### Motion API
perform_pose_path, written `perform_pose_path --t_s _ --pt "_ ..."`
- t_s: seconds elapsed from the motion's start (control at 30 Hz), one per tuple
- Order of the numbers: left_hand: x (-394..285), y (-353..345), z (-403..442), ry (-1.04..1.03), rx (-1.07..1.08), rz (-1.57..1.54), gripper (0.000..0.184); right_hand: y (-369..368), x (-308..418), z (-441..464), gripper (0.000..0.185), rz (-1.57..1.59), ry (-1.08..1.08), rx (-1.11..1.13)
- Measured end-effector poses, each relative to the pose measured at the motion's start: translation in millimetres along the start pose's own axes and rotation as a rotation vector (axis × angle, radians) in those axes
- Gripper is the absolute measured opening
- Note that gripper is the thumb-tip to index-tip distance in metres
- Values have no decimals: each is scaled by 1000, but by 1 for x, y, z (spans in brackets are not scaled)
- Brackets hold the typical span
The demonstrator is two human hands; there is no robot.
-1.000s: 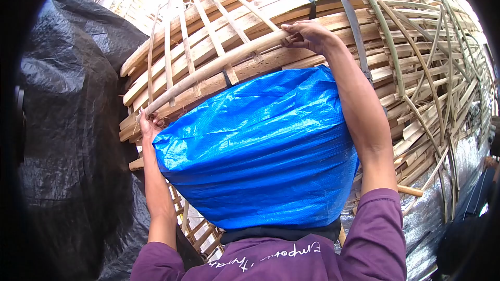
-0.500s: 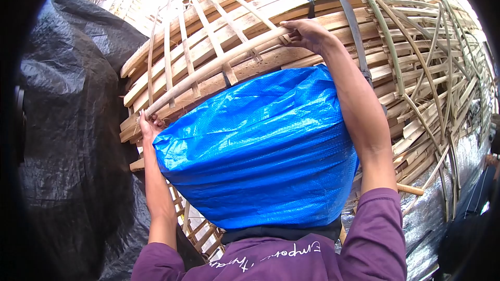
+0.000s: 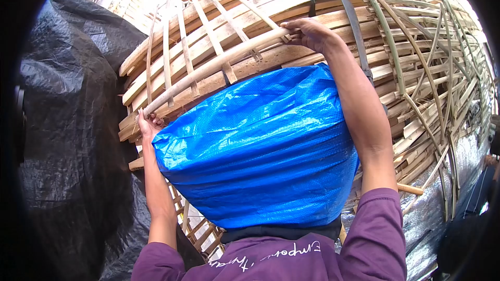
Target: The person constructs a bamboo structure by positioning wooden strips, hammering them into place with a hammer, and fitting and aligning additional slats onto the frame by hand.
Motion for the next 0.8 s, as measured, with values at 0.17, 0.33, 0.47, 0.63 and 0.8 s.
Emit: perform_pose_path --t_s 0.17,0.33,0.47,0.63,0.8 --pt "2 3 3 8 -6 -18 52 3 -4 2 28 -9 8 16" --pt "3 3 1 19 -31 -19 48 9 -6 6 27 -70 -6 24" --pt "4 12 9 -41 -45 -4 53 -4 8 -11 33 -211 -7 14" --pt "15 22 28 35 43 -14 76 16 44 -26 30 -201 177 -132" --pt "13 34 26 125 -67 201 100 -20 85 -71 20 196 265 -116"
Point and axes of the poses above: each hand's wrist, its own z-axis towards the middle knuckle, its own y-axis out of the back of the hand, x = y × z, the point moved 8 cm from there along z, towards the middle knuckle, and after that the axes turned 4 degrees about z, right-handed, at the moved point
